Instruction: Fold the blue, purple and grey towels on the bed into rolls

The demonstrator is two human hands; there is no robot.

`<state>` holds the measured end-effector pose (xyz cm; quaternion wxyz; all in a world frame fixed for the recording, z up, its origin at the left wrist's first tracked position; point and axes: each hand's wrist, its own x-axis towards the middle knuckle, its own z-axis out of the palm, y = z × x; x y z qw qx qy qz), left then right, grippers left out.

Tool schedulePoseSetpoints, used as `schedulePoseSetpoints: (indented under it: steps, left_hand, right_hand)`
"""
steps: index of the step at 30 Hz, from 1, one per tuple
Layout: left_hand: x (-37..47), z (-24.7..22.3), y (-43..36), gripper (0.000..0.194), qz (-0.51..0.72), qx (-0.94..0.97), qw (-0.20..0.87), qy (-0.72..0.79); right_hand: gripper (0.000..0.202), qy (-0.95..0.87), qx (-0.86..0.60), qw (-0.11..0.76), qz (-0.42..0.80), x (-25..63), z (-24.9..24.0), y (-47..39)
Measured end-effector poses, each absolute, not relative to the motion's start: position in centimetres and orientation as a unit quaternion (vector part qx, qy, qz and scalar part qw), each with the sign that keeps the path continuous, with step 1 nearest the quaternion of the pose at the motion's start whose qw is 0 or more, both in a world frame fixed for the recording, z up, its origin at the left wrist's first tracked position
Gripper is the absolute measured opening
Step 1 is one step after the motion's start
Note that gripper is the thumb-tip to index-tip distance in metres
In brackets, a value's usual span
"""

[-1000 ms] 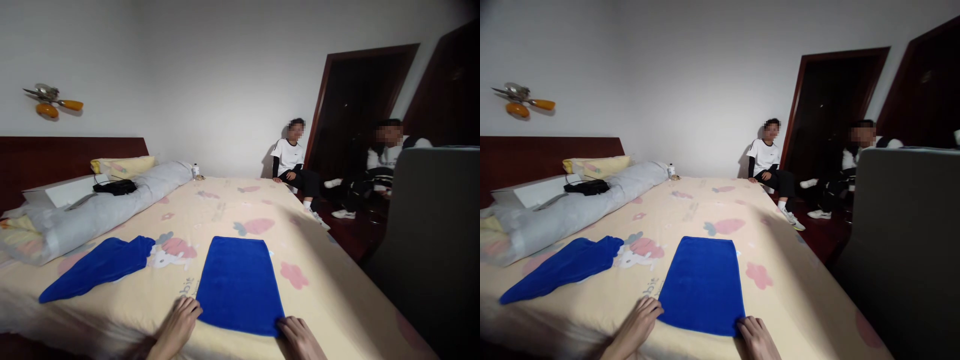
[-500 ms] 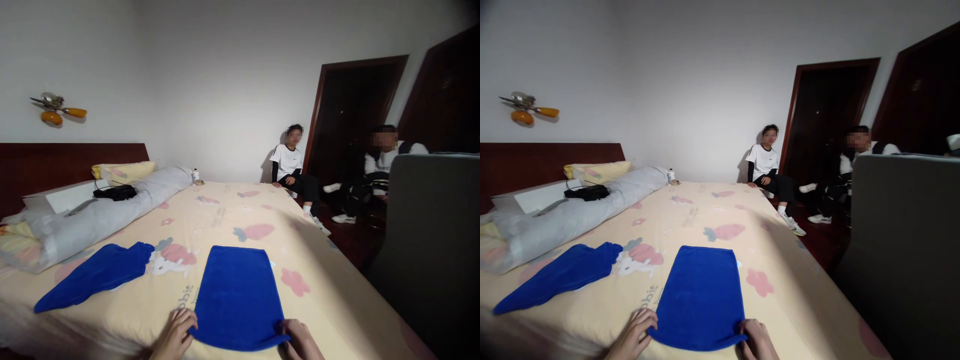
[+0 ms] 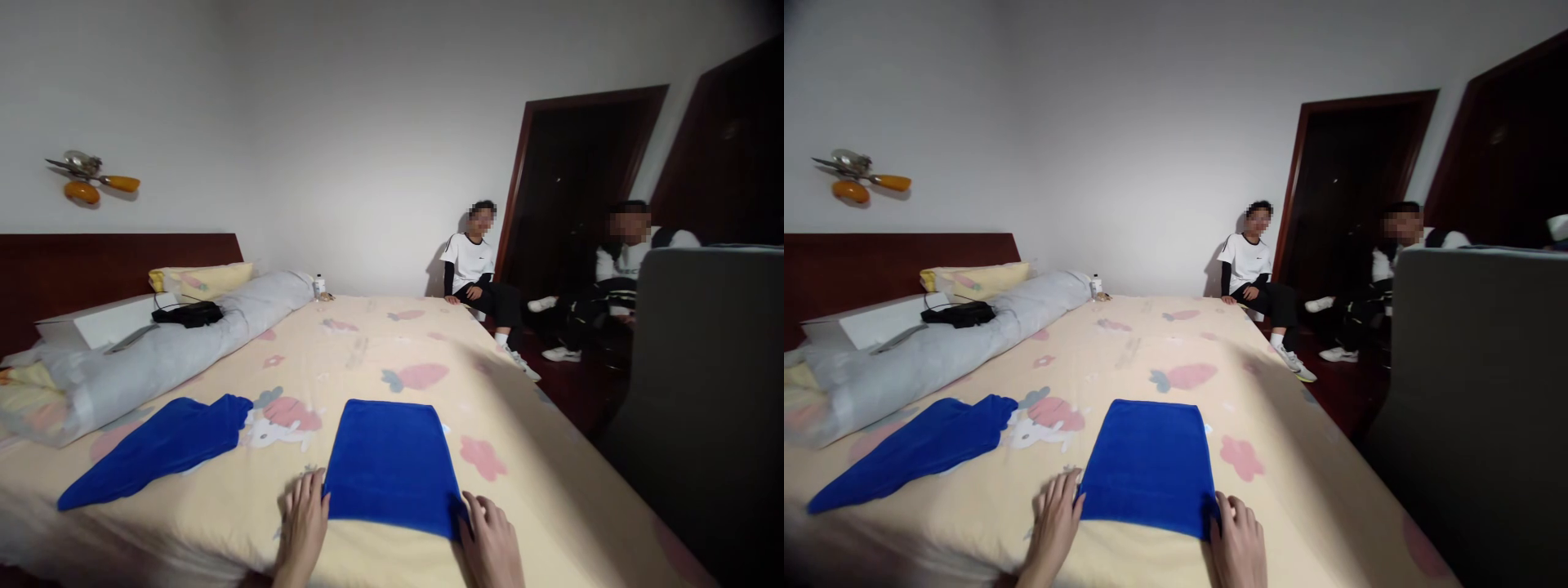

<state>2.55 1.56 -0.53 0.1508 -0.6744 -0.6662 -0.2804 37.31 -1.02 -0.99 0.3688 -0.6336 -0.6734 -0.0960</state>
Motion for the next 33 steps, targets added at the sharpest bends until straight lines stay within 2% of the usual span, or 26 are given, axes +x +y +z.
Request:
schedulePoseSetpoints:
  steps: [3,6,8,12,17,21,24,28,33]
  left_hand:
    - [5.4,0.0,0.5,0.047,-0.266,-0.748,0.126,-0.595]
    - [9.0,0.6,-0.5,0.056,-0.215,-0.848,0.061,-0.480]
    - [9.7,0.8,-0.7,0.063,-0.173,-0.872,0.020,-0.457]
    - [5.5,1.2,-0.1,0.065,-0.117,-0.860,-0.020,-0.497]
    - [-0.1,1.0,0.4,0.065,-0.117,-0.846,0.007,-0.520]
    - [0.1,0.6,-0.2,0.076,-0.175,-0.826,0.076,-0.530]
    - [0.2,0.0,-0.4,0.070,-0.226,-0.820,0.117,-0.513]
    - [-0.6,-0.5,0.0,0.059,-0.256,-0.837,0.089,-0.474]
    - [-0.8,-0.4,0.4,0.059,-0.276,-0.831,0.049,-0.480]
  right_hand:
    - [0.036,-0.733,-0.563,0.356,-0.136,33.8,-0.8,-1.4]
    - [0.049,-0.821,-0.471,0.303,-0.112,30.0,-0.5,-1.4]
    - [0.055,-0.850,-0.446,0.269,-0.085,29.3,-0.5,-1.3]
    - [0.057,-0.843,-0.495,0.212,-0.014,33.5,-0.5,-1.4]
    - [0.056,-0.797,-0.578,0.164,0.067,39.0,0.2,-2.1]
    - [0.059,-0.785,-0.591,0.173,0.063,39.1,0.1,-2.5]
    - [0.054,-0.774,-0.597,0.211,0.011,38.9,-0.4,-2.8]
    - [0.043,-0.769,-0.598,0.226,-0.020,39.1,-0.6,-3.1]
    - [0.044,-0.760,-0.608,0.231,0.006,39.0,-0.2,-3.1]
